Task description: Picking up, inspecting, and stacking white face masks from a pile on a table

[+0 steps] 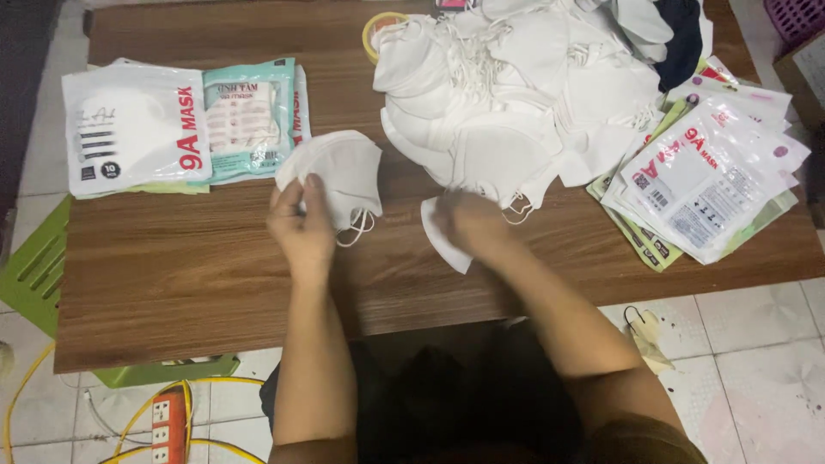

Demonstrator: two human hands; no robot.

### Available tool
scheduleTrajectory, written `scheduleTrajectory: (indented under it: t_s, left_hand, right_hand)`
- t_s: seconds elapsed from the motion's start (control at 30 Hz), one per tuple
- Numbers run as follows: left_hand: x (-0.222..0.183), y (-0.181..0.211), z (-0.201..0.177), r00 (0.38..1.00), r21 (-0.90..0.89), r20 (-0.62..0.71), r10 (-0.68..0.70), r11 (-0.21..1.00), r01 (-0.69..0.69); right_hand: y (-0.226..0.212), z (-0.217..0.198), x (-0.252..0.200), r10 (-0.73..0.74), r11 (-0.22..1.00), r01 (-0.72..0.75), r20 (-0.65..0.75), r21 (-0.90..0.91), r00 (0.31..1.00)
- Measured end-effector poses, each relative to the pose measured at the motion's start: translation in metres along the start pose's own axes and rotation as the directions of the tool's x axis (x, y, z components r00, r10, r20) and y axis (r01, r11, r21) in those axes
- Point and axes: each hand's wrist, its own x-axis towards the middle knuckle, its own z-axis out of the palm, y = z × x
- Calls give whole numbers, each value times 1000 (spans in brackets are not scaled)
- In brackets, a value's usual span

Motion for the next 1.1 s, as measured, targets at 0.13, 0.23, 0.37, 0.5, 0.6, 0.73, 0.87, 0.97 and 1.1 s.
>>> scheduleTrajectory:
  t_s: [0.13, 0.23, 0.37, 0.5, 0.6, 0.73, 0.87, 0.97, 1.1]
  left_hand:
    - [-1, -7, 1, 998, 20, -4, 66, 998, -66]
    - [0, -5, 5, 996, 3, 10, 92, 996, -92]
    - [-7, -3, 8, 992, 67, 39, 122, 990, -125]
    - [-12, 32, 9, 971, 216, 134, 197, 951, -223]
    - [-19, 21, 17, 963, 175, 252, 96, 974, -143]
    - [-37, -4, 39, 939, 64, 343, 26, 997, -51]
    - [-50, -4, 50, 827, -46, 522, -210, 961, 273]
    - [-55, -6, 52, 771, -102, 569, -286, 906, 411]
    - [-56, -10, 57, 765, -74, 570, -301, 908, 412]
  right_hand:
    - [-16, 25, 6, -35, 970, 15, -80, -241, 996]
    - [15, 73, 25, -58, 980, 45, -59, -192, 997]
    - [-8, 39, 7, -54, 967, 29, -93, -254, 994]
    - [-24, -33, -14, -1, 988, 25, -155, 155, 988]
    - [-4, -55, -10, 24, 916, 67, -220, 395, 975]
    - [3, -48, -7, 99, 828, 1, -148, 561, 984]
    - [-2, -52, -6, 59, 713, -24, -25, 701, 998]
    - [4, -39, 8, 67, 640, -28, -19, 768, 998]
    - [9, -30, 13, 106, 589, -40, -28, 807, 994]
